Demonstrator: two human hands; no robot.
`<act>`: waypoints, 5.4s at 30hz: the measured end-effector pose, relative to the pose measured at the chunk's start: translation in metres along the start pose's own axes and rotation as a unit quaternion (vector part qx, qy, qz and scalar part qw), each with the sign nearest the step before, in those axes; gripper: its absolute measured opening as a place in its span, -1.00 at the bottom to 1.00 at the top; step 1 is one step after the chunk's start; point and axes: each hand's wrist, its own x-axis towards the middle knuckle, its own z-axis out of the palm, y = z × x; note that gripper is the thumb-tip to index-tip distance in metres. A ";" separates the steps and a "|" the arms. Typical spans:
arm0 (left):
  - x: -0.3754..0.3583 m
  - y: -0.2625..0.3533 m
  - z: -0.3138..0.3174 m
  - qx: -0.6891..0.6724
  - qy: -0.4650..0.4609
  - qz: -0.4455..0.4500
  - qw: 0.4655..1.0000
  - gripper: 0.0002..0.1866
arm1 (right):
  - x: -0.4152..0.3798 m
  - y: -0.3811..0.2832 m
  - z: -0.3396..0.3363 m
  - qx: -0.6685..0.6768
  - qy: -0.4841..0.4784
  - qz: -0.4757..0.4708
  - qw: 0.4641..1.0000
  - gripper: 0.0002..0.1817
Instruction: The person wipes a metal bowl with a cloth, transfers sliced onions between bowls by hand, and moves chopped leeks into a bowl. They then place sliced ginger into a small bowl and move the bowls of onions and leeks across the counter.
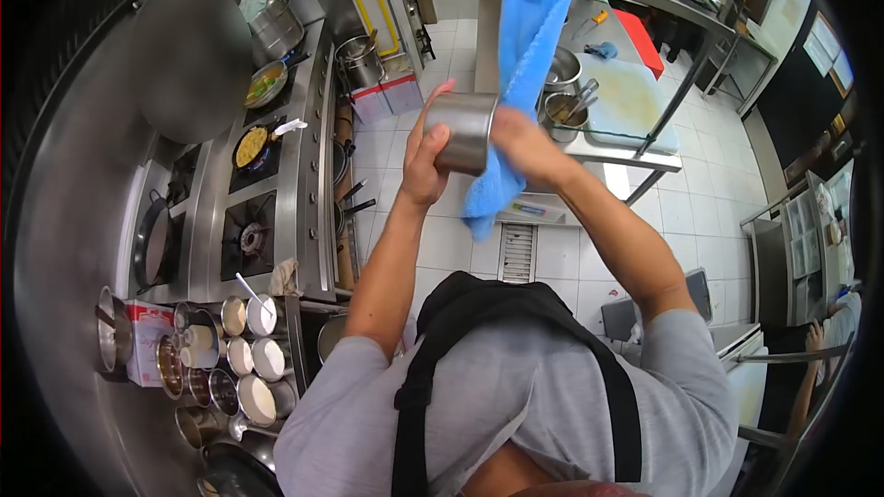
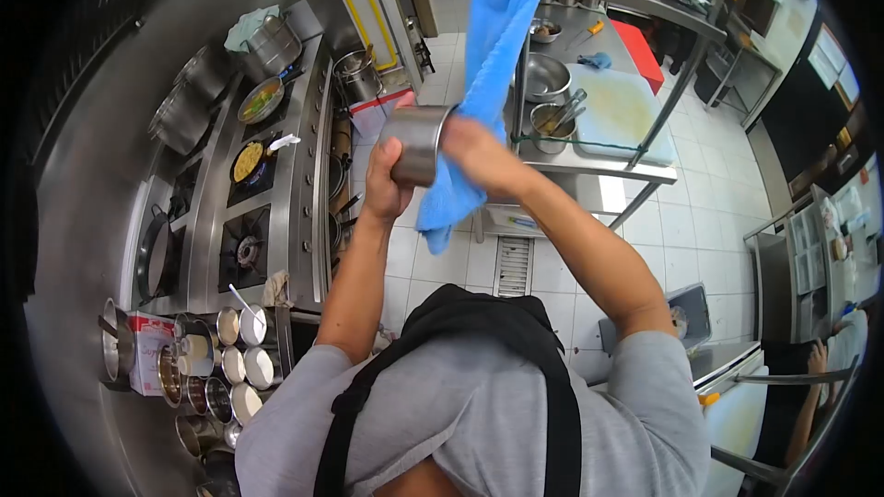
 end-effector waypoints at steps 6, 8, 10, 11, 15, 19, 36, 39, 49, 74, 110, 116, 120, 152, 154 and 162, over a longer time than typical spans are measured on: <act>-0.021 -0.028 0.015 0.091 0.077 0.016 0.993 -0.20 | -0.058 -0.012 0.016 0.004 0.040 -0.049 0.998 -0.51; -0.035 -0.027 0.032 -0.053 0.118 -0.033 0.991 -0.23 | -0.097 -0.023 -0.014 -0.044 0.035 0.064 0.996 -0.49; -0.041 -0.021 0.040 -0.171 0.110 -0.069 0.977 -0.24 | -0.125 -0.019 -0.046 0.044 0.077 0.091 0.992 -0.48; -0.047 -0.017 0.039 -0.219 0.088 -0.085 0.968 -0.23 | -0.130 -0.014 -0.047 0.125 0.133 0.075 0.980 -0.48; -0.069 -0.042 0.086 -0.122 0.084 -0.129 0.981 -0.19 | -0.143 0.009 -0.011 0.299 0.304 0.013 0.904 -0.47; -0.088 -0.036 0.124 -0.033 0.085 -0.138 0.986 -0.27 | -0.144 0.013 -0.011 0.319 0.363 -0.010 0.875 -0.45; -0.117 -0.023 0.157 -0.102 0.065 -0.142 0.982 -0.62 | -0.113 -0.089 -0.047 0.326 0.031 0.025 0.945 -0.67; -0.100 -0.031 0.154 -0.199 0.038 -0.022 0.979 -0.53 | -0.149 -0.113 0.005 0.368 0.156 -0.075 0.914 -0.54; -0.245 0.045 0.158 -0.439 -0.068 -0.113 0.889 -0.55 | -0.452 -0.391 0.112 -0.172 0.564 -0.491 0.641 -0.74; -0.660 -0.065 0.424 -0.228 -0.271 -0.680 0.642 -0.69 | -0.833 -0.344 0.408 -0.209 0.502 0.324 0.774 -0.38; -0.823 -0.039 0.626 0.058 -0.831 -0.440 0.336 -0.63 | -1.017 -0.292 0.673 0.056 0.890 0.325 0.314 -0.61; -0.943 -0.008 0.703 0.115 -0.867 -0.294 0.386 -0.69 | -1.110 -0.246 0.695 -0.035 0.898 0.345 0.271 -0.53; -1.010 -0.021 0.739 0.114 -0.900 -0.013 0.421 -0.77 | -1.180 -0.251 0.709 -0.034 0.943 0.275 0.185 -0.59; -1.030 -0.100 0.727 0.178 -0.773 0.292 0.534 -0.50 | -1.520 -0.196 0.514 -0.170 0.926 0.333 -0.056 -0.76; -1.025 -0.106 0.729 0.140 -0.791 0.239 0.545 -0.51 | -1.499 -0.204 0.554 -0.124 0.942 0.306 -0.063 -0.79; -1.037 -0.082 0.736 0.124 -0.807 0.198 0.542 -0.65 | -1.378 -0.205 0.697 -0.057 0.959 0.243 -0.134 -0.66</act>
